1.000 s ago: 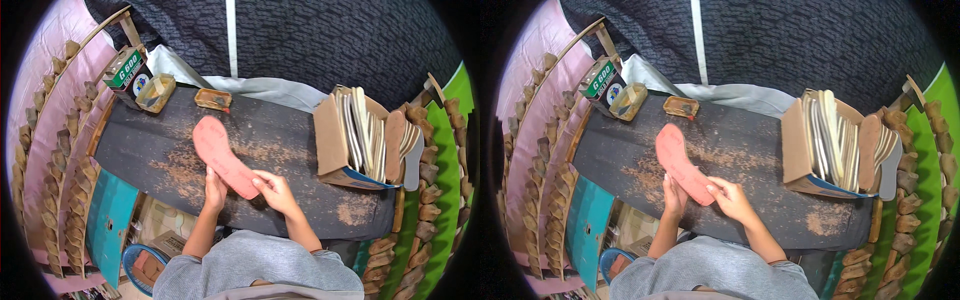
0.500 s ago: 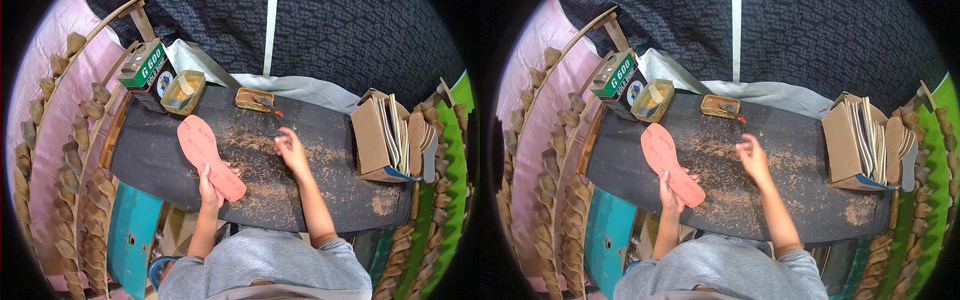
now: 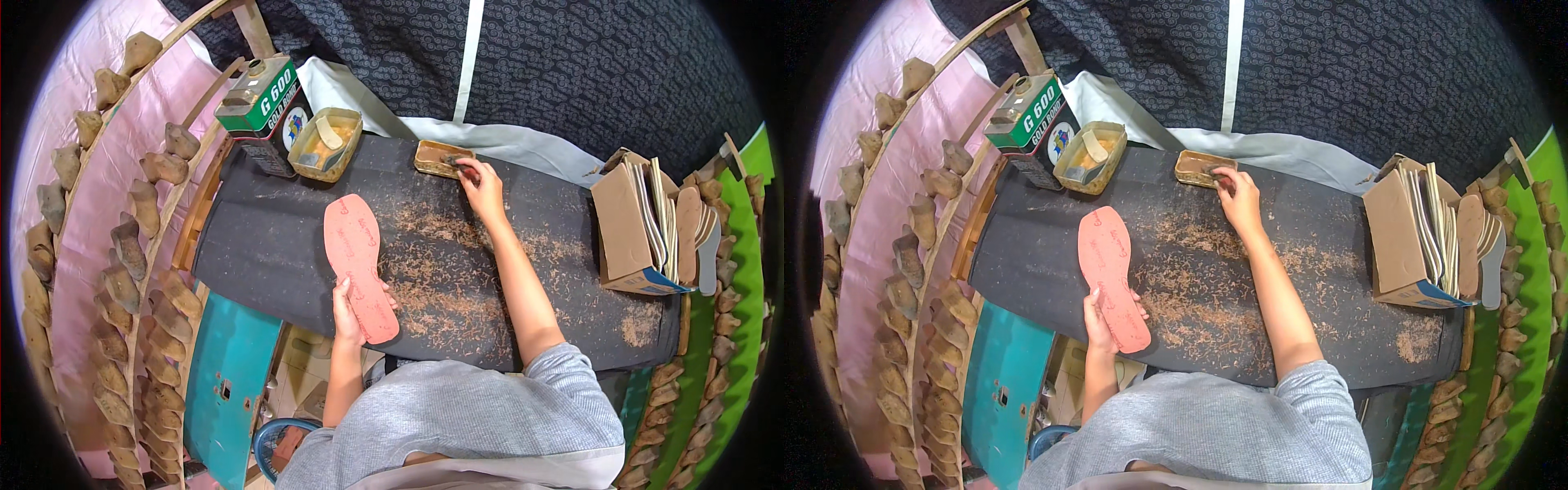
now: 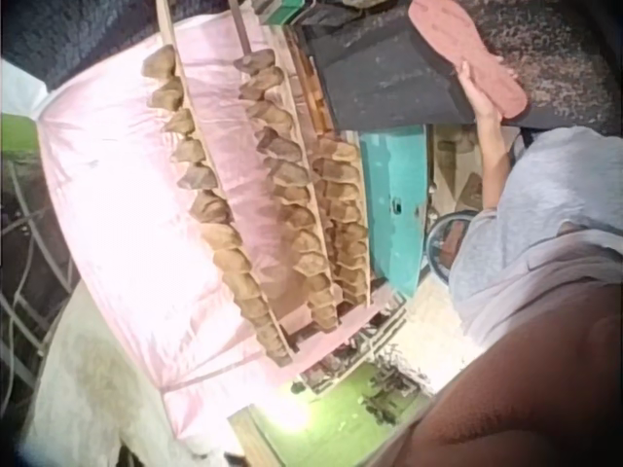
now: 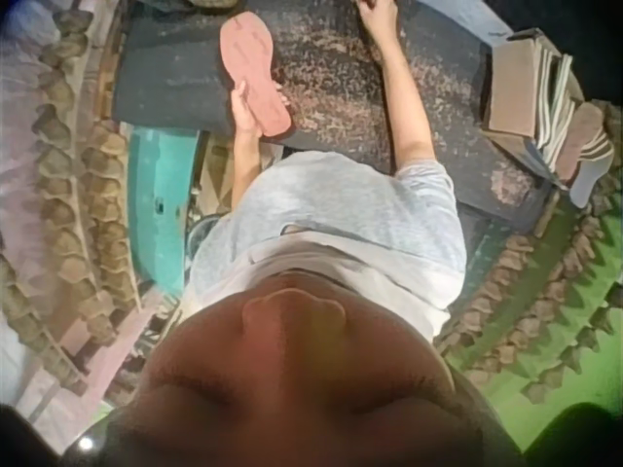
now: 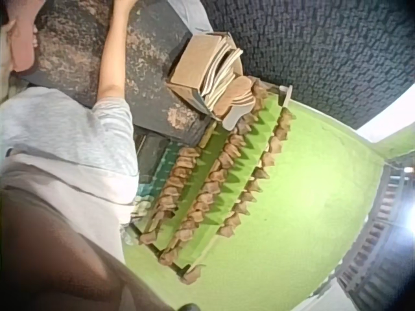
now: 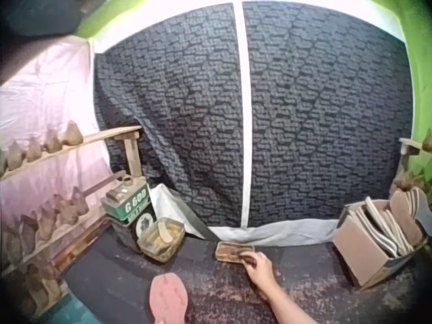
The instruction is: The person takes shoe soles from a cardboard box, applies glue to each sole using a brush, and places the glued soles into a basket.
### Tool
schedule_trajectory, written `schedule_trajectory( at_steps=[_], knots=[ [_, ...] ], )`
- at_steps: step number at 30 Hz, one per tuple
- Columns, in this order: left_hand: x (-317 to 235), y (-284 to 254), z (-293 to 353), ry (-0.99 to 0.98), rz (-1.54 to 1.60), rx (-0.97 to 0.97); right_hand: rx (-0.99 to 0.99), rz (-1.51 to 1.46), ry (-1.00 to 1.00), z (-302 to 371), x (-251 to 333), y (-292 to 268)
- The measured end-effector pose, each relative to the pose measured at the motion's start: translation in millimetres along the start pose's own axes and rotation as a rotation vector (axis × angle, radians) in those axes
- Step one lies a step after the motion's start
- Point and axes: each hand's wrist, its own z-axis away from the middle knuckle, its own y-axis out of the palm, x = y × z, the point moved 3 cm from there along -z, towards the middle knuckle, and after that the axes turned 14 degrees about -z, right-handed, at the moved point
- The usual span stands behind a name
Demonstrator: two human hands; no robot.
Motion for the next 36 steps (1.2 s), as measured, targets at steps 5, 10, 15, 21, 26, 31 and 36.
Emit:
schedule_trajectory(
  at_steps=[5,10,15,21,26,31,36],
  knots=[
    [-1.3,-3.0,-1.5,0.035,-0.031,-0.009,-0.004,0.051,-0.19,-0.6,28.9,4.5],
    [-2.5,3.9,-3.8,0.04,-0.016,0.024,-0.095,0.037,-0.282,14.0,78.1,-13.7],
    [4.7,14.9,-8.5,0.016,-0.113,0.084,-0.037,-0.436,-0.142,30.3,124.4,-35.3],
    [11.7,39.9,-12.6,0.029,-0.213,0.264,0.154,-0.319,-0.361,50.0,185.1,-41.6],
    [2.1,59.7,-15.6,0.054,-0.176,0.332,0.385,-0.289,-0.562,72.2,191.1,-32.4],
    [-1.8,57.9,-15.5,0.018,-0.178,0.135,0.483,-0.438,-0.517,75.3,196.7,-41.3],
    [1.9,54.4,-13.6,0.076,-0.235,0.358,0.232,-0.22,-0.427,56.1,197.5,-39.1]
  ],
)
